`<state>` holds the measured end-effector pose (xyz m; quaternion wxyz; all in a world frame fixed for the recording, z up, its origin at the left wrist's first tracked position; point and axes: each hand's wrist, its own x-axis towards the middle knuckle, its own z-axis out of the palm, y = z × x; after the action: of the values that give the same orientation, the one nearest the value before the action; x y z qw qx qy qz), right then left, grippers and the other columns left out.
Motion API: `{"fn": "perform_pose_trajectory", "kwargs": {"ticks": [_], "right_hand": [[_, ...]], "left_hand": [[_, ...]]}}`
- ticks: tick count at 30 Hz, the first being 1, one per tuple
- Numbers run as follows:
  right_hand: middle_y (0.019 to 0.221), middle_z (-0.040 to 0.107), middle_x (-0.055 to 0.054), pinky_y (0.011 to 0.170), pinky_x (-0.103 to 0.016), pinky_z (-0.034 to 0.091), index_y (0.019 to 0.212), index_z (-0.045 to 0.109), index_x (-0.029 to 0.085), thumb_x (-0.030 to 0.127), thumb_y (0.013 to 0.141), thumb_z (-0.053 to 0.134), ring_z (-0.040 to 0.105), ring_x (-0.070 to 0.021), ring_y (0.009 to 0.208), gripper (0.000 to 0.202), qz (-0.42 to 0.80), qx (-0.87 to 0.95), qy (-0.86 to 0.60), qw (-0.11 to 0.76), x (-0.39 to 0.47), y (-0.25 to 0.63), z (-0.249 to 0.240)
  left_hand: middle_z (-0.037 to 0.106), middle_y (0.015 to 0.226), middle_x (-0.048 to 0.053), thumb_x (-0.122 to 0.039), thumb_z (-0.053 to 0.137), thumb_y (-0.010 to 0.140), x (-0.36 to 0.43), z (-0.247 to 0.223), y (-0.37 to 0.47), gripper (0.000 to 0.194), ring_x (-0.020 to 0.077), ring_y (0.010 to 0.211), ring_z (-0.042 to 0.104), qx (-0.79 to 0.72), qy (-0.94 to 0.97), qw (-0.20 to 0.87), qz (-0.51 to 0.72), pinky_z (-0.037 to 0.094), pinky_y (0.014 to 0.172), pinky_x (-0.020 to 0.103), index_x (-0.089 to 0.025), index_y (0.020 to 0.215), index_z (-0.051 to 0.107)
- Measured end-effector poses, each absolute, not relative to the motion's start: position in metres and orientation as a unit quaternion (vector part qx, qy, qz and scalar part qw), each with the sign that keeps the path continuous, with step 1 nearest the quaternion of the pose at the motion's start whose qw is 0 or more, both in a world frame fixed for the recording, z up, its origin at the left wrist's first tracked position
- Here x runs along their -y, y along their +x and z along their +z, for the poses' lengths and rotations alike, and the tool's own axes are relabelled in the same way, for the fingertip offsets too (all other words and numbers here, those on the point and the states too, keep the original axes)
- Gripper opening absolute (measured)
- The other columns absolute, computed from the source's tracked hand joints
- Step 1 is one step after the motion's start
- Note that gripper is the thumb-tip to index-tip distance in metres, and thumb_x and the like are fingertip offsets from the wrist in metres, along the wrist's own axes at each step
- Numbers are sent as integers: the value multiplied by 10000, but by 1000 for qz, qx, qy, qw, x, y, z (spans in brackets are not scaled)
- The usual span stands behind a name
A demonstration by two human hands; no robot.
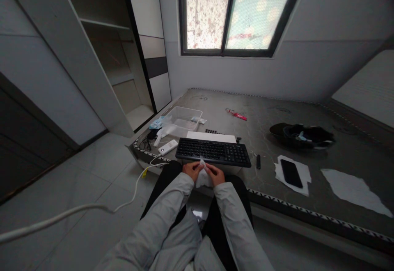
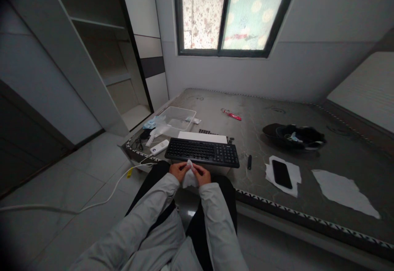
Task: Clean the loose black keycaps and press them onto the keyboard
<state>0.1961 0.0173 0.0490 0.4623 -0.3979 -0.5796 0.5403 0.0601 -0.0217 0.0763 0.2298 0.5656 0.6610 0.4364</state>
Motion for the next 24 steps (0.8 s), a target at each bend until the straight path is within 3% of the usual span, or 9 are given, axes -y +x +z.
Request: {"fn": "perform_pose_trajectory", "kwargs": {"ticks": [5,24], "right_hand": [[877,686,-54,807,-338,462,841,684,175,384,617,626,607,-230,872,312,523,567,-430,469,-19,197,46],[769,691,-55,679,-303,494,867,666,159,359,508,709,622,-202,723,414,561,532,-434,463,-17,192,45]], "left_hand": [[699,864,34,-388,540,709,19,72,59,284,187,800,636,-659,550,257,445,486,718,264,-212,882,681],[700,812,99,-481,567,645,11,63,56,435,226,764,631,-649,476,356,474,480,653,290,-116,848,687]]}}
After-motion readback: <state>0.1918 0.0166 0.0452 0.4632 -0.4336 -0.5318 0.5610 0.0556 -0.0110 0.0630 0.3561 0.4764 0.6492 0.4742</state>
